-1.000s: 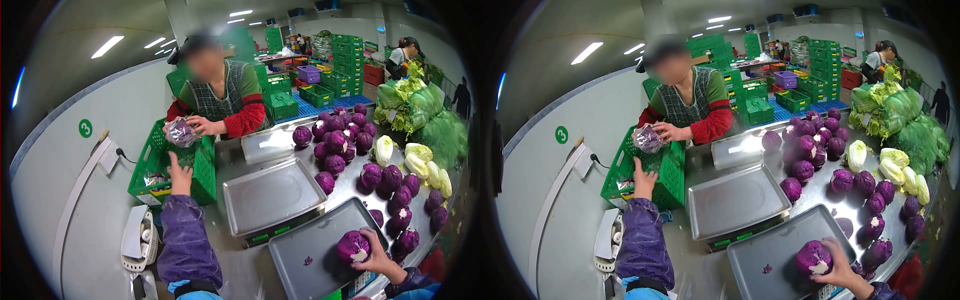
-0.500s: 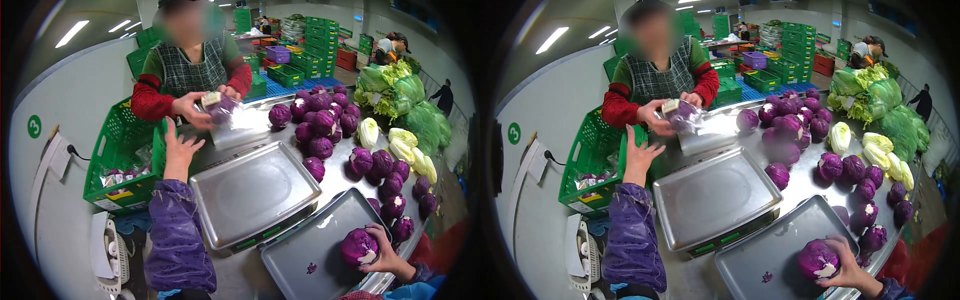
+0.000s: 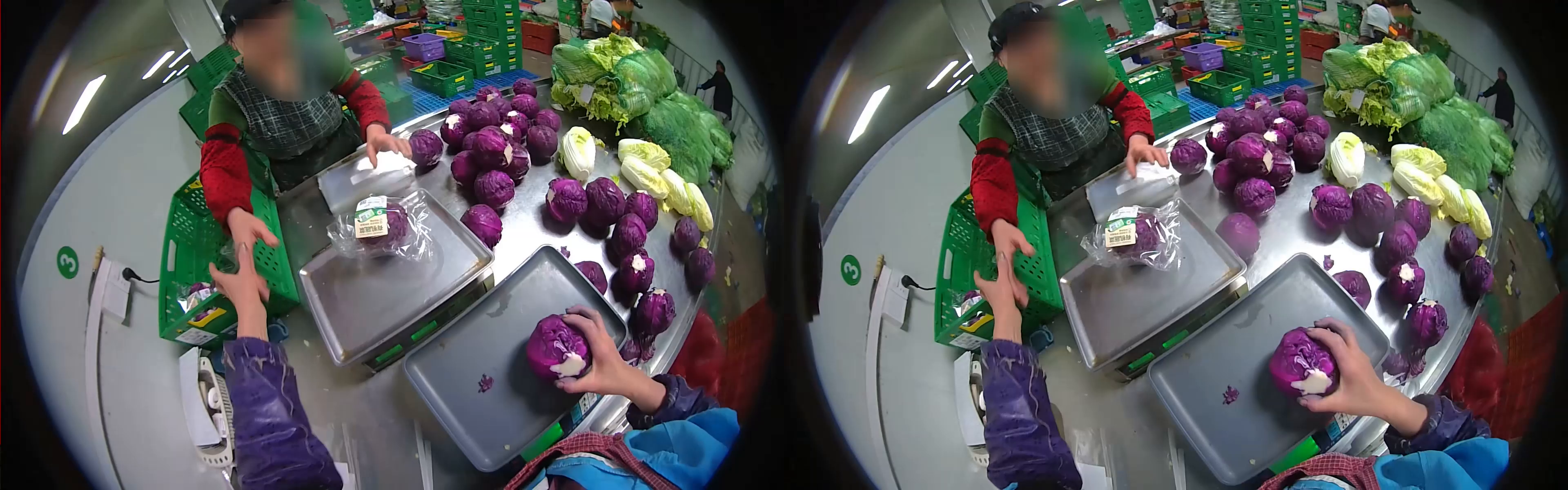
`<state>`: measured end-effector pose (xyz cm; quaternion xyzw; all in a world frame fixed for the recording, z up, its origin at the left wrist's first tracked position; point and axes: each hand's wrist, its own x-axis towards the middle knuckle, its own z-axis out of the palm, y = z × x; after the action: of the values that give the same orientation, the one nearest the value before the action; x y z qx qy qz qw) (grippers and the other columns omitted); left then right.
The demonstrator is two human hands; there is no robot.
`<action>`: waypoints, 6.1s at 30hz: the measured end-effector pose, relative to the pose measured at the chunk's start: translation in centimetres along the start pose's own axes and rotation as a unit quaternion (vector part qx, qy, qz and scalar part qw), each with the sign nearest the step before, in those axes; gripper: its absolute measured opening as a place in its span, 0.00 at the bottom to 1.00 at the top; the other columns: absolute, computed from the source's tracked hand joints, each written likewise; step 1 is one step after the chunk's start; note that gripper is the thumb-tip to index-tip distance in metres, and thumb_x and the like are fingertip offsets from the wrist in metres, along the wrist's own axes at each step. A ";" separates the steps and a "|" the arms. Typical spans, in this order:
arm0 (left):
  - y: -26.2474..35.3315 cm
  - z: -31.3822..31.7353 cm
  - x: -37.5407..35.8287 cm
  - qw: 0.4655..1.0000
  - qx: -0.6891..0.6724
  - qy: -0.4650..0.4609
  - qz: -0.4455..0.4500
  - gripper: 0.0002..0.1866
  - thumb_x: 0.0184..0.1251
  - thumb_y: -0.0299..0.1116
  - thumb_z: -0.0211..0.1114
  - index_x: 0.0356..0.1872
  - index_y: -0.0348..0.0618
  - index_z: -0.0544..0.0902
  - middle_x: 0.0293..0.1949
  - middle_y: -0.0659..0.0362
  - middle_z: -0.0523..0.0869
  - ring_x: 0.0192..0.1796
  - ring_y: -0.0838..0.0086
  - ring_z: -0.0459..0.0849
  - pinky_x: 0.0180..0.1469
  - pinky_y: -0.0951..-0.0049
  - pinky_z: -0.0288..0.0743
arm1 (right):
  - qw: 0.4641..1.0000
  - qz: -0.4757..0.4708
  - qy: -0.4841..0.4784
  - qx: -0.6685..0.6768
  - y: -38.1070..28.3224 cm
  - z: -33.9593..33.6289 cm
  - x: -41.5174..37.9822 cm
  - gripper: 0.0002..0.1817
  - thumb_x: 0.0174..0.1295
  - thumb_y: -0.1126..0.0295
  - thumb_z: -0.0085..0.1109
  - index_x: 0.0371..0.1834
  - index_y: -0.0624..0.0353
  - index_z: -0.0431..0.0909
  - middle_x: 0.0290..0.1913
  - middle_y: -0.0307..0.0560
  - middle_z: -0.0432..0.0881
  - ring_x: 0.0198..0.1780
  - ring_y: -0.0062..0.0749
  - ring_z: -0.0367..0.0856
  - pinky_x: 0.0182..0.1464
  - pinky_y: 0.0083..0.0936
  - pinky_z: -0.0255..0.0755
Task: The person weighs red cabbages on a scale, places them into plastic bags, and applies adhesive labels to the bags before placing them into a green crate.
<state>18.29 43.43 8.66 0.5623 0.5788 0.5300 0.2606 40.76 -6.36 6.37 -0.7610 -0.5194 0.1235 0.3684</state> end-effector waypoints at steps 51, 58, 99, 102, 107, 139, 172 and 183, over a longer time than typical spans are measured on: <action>4.2 -16.5 -40.4 0.650 -0.542 -0.229 -0.481 0.14 0.70 0.36 0.50 0.47 0.35 0.71 0.47 0.52 0.78 0.51 0.65 0.76 0.54 0.63 0.74 | 0.996 -0.025 -0.064 0.056 -1.1 1.9 2.7 0.22 0.48 0.53 0.65 0.37 0.60 0.77 0.33 0.54 0.81 0.39 0.50 0.78 0.39 0.38 0.71; 4.8 -15.2 -40.9 0.725 -0.481 -0.361 -0.336 0.11 0.66 0.32 0.57 0.45 0.42 0.70 0.44 0.59 0.75 0.48 0.72 0.74 0.51 0.66 0.70 | 0.965 -0.242 0.092 -0.046 -4.4 0.1 4.0 0.10 0.55 0.64 0.57 0.31 0.60 0.72 0.25 0.53 0.75 0.31 0.51 0.75 0.31 0.41 0.67; 10.1 -11.9 -45.0 0.925 -0.123 -0.295 0.207 0.06 0.59 0.25 0.62 0.36 0.37 0.80 0.29 0.60 0.77 0.32 0.77 0.74 0.34 0.78 0.68 | 0.981 -0.104 -0.126 -0.107 -5.1 -6.0 -1.4 0.16 0.55 0.64 0.57 0.45 0.59 0.72 0.29 0.57 0.78 0.33 0.52 0.77 0.39 0.40 0.71; 10.1 -12.6 -46.3 0.924 -0.127 -0.303 0.195 0.06 0.57 0.23 0.62 0.36 0.37 0.81 0.29 0.58 0.78 0.32 0.73 0.76 0.36 0.77 0.70 | 0.964 -0.195 -0.039 -0.178 -6.4 -8.5 -4.1 0.17 0.49 0.65 0.61 0.44 0.53 0.74 0.31 0.51 0.79 0.35 0.45 0.78 0.39 0.35 0.72; 9.6 -12.6 -47.3 0.924 -0.141 -0.290 0.205 0.07 0.55 0.21 0.63 0.35 0.37 0.81 0.28 0.57 0.77 0.30 0.73 0.76 0.33 0.77 0.69 | 0.873 -0.422 0.078 -0.232 -6.5 -8.1 -2.3 0.20 0.33 0.67 0.68 0.34 0.52 0.75 0.37 0.39 0.77 0.39 0.33 0.77 0.31 0.30 0.71; 3.4 -6.8 -31.0 0.788 -0.502 -0.248 -0.257 0.12 0.70 0.25 0.42 0.53 0.36 0.63 0.54 0.47 0.70 0.58 0.56 0.71 0.61 0.48 0.66 | 0.829 0.145 -0.043 0.538 -3.1 -6.5 3.2 0.08 0.59 0.73 0.54 0.39 0.64 0.70 0.26 0.41 0.75 0.22 0.22 0.74 0.20 0.22 0.69; 14.6 -15.7 -41.5 0.969 -0.035 -0.231 0.076 0.05 0.66 0.27 0.50 0.36 0.38 0.73 0.26 0.63 0.73 0.26 0.80 0.69 0.28 0.78 0.64 | 0.944 -0.084 -0.286 0.142 3.0 -6.1 -4.6 0.15 0.50 0.60 0.60 0.34 0.60 0.78 0.29 0.50 0.80 0.32 0.36 0.81 0.34 0.32 0.73; 17.0 -14.1 -40.3 0.830 0.150 -0.269 0.466 0.10 0.48 0.24 0.68 0.32 0.41 0.77 0.22 0.58 0.74 0.20 0.70 0.71 0.23 0.72 0.65 | 0.989 -0.142 0.035 -0.014 6.4 -2.9 5.8 0.49 0.32 0.65 0.73 0.64 0.49 0.57 0.58 0.60 0.63 0.59 0.54 0.66 0.57 0.43 0.67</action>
<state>21.35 -1.72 16.47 0.9176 0.2274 0.3234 0.0408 49.37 -3.67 5.13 -0.6884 -0.6110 0.0354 0.3893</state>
